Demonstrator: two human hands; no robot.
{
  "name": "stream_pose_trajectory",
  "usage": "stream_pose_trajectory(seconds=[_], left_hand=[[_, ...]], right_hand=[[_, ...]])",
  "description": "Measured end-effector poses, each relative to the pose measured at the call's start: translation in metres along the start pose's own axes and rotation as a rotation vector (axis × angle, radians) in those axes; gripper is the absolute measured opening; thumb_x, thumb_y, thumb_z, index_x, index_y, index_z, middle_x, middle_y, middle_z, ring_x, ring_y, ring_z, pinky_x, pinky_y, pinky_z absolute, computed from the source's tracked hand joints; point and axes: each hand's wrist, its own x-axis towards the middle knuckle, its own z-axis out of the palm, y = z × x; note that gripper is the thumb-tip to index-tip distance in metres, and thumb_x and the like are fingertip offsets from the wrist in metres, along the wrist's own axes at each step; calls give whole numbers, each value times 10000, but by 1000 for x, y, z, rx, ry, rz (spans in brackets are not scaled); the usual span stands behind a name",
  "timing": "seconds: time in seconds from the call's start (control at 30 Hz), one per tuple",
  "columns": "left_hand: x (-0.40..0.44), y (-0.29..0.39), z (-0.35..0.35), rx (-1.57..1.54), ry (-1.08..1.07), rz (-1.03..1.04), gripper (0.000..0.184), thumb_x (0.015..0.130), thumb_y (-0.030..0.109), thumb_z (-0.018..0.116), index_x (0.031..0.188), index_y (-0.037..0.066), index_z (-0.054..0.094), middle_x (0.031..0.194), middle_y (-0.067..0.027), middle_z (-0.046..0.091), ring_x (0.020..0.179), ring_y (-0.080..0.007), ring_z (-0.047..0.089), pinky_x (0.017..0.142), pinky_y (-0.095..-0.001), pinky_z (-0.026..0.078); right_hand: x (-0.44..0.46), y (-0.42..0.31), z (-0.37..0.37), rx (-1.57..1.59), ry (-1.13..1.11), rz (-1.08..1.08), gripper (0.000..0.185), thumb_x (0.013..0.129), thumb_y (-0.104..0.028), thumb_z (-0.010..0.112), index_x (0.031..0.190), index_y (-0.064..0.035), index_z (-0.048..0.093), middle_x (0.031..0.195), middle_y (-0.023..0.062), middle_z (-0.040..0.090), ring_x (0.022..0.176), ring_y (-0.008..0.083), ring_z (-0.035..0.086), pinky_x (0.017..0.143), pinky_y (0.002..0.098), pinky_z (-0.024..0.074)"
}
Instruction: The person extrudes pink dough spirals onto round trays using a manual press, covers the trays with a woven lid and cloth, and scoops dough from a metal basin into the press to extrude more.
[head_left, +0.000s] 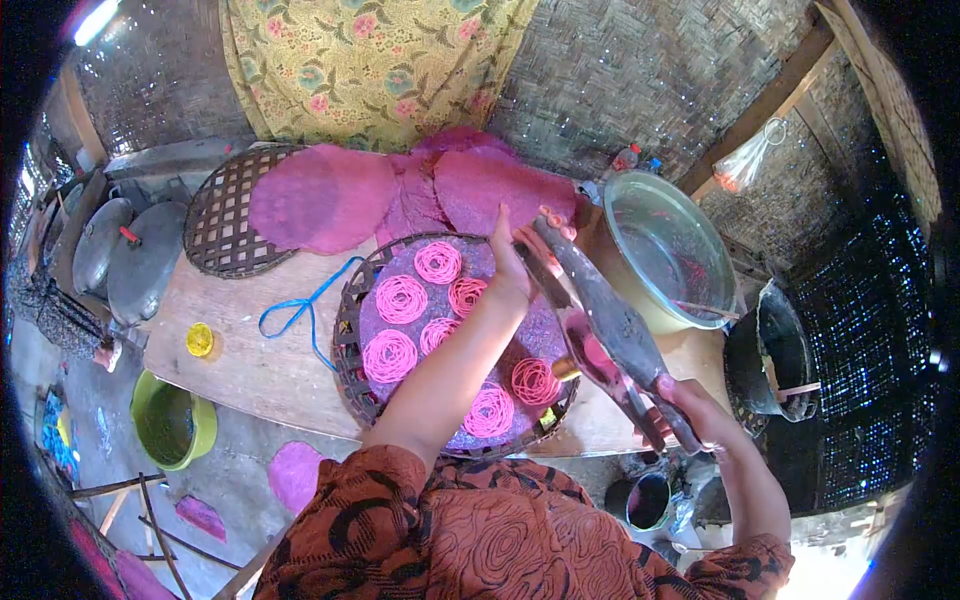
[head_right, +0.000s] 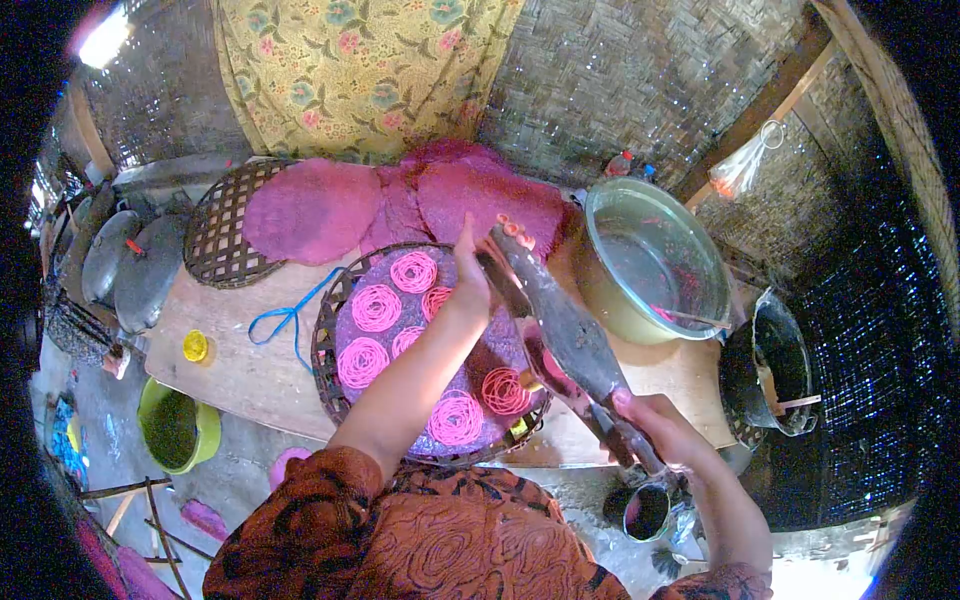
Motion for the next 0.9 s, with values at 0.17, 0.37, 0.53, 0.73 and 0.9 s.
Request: stream_pose_trajectory(seconds=[0.17,0.37,0.53,0.73,0.9], left_hand=[[2,21,12,44,-24,-78,625,814,673,361,851,72,529,752,-97,551,760,-304,529,707,-415,439],[-12,1,-8,7,59,-35,628,821,675,343,836,75,530,733,-103,533,745,-299,531,625,-378,454],[8,4,-35,130,48,-9,585,815,664,387,802,97,530,697,-82,526,693,-281,524,629,-386,443],[10,39,33,251,50,-57,454,829,584,475,748,138,515,662,-16,511,665,-222,529,654,-372,422],[16,78,-5,246,-47,21,524,842,565,391,828,65,546,746,-88,554,748,-284,552,745,-447,446]], right_hand=[[13,8,15,124,-30,-39,638,845,-572,490,937,50,598,725,128,632,588,184,621,520,300,507],[-2,9,12,106,-5,14,593,869,-534,483,923,44,604,698,113,631,558,173,615,501,288,501],[33,39,9,23,55,4,525,871,-510,508,908,2,616,685,92,623,544,157,604,491,273,493],[64,35,13,110,-118,-150,598,890,-561,400,1094,-15,535,812,119,631,676,180,620,613,307,503],[76,-2,21,75,-231,-15,741,864,-675,264,1237,-61,444,828,159,626,691,223,626,631,331,507]])
